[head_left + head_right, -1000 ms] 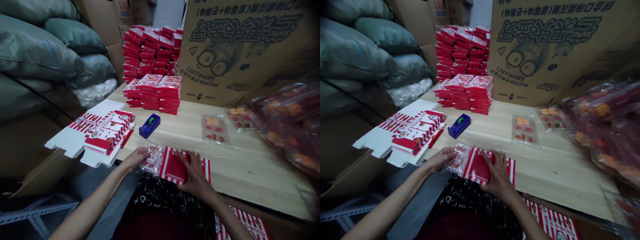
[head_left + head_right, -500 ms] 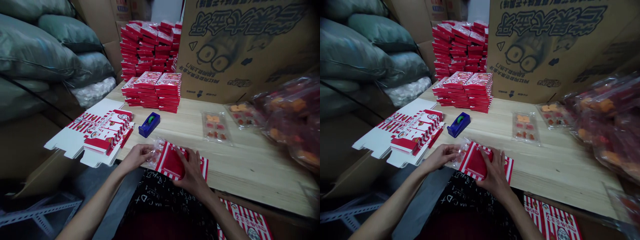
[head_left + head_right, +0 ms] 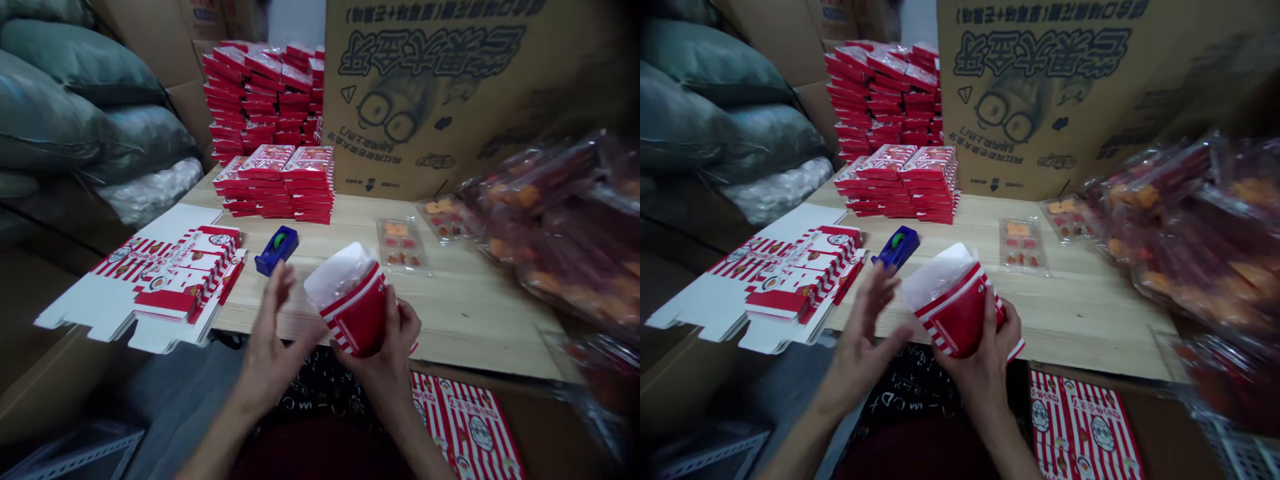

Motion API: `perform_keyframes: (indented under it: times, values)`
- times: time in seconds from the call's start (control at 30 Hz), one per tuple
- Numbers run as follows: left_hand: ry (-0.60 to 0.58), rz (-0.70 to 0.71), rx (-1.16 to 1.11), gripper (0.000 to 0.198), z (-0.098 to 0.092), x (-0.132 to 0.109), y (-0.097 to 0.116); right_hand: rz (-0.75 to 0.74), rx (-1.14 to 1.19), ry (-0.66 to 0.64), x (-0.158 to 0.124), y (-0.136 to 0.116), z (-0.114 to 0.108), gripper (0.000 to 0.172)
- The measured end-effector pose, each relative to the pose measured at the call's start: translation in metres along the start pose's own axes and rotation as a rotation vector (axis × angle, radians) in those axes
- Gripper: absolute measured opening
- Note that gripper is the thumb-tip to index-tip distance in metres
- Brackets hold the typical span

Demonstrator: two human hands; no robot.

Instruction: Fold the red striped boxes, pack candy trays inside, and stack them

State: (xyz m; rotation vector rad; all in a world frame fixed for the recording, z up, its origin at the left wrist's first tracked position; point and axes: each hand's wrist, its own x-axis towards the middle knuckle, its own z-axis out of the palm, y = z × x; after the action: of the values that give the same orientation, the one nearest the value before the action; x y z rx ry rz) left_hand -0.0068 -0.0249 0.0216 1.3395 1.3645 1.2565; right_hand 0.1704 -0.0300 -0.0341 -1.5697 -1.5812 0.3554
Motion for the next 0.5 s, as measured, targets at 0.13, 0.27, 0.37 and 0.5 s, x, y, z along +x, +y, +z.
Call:
perform_keyframes:
  times: [0.13,0.27,0.37,0.5]
  values:
    - [-0.181,-0.303,-0.125,0.063,0.013,-0.032,-0.029,0.151,0.105,-0.113,-0.046,0.001,-0.018,0.132]
    - [-0.436,-0.395,-0.199,0.056,0.012,-0.040,-0.061,0.435,0.504,-0.293,-0.064,0.029,-0.038,0.080]
    - [-0.582,-0.473,-0.285,0.053,0.017,-0.043,-0.079,0.640,0.719,-0.363,-0.059,0.046,-0.037,0.067]
    - [-0.498,-0.652,-0.575,0.064,0.025,-0.045,-0.088,0.648,0.754,-0.373,-0.055,0.051,-0.027,0.074]
